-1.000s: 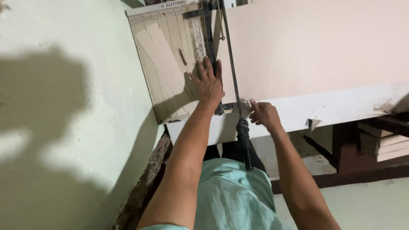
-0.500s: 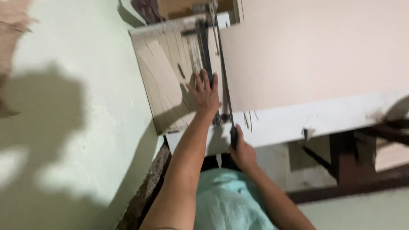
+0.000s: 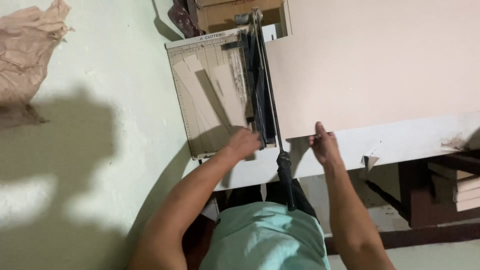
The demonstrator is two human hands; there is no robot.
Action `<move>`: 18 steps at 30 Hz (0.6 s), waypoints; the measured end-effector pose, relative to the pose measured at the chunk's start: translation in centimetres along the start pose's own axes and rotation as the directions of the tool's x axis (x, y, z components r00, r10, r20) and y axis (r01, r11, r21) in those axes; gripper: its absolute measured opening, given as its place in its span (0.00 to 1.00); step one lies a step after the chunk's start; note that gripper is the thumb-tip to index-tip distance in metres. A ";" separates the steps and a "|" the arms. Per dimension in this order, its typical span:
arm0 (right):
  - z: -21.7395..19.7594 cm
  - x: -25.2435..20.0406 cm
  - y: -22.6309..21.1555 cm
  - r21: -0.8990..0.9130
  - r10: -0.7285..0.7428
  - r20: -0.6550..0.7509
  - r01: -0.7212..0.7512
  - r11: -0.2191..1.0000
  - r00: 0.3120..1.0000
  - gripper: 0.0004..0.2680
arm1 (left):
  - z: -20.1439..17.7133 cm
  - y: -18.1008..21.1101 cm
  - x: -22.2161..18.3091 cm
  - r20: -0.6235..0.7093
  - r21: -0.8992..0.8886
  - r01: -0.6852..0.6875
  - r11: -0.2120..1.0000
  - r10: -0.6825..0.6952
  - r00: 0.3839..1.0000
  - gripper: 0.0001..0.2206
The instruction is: Cutting cardboard sheets into strips using a manual paper cutter
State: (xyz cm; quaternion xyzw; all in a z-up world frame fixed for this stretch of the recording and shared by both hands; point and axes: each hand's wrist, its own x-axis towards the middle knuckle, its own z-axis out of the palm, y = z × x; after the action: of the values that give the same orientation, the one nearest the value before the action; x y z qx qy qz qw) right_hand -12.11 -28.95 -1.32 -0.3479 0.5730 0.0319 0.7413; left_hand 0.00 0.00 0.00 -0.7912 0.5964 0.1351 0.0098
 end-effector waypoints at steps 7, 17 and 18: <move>-2.4 -4.5 1.3 -0.191 -0.016 0.049 0.025 0.981 0.999 0.16 | -10.9 -4.2 -3.2 0.399 -0.596 0.602 0.531 -0.455 0.796 0.12; 5.3 -4.5 -0.7 -0.326 -0.060 0.151 0.107 0.939 0.987 0.11 | -11.0 -3.4 5.9 0.402 -0.376 0.738 0.561 -0.619 0.675 0.46; 5.0 -4.0 -0.8 -0.329 -0.060 0.146 0.106 0.938 0.987 0.11 | -10.5 -3.1 6.4 0.404 -0.380 0.737 0.560 -0.616 0.676 0.46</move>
State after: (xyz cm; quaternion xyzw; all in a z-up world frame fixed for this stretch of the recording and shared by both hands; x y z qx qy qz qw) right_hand -9.02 -25.44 3.11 -0.4901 0.4930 0.1210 0.7086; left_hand 6.71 -7.02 8.25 -0.9106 0.1797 0.3630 -0.0827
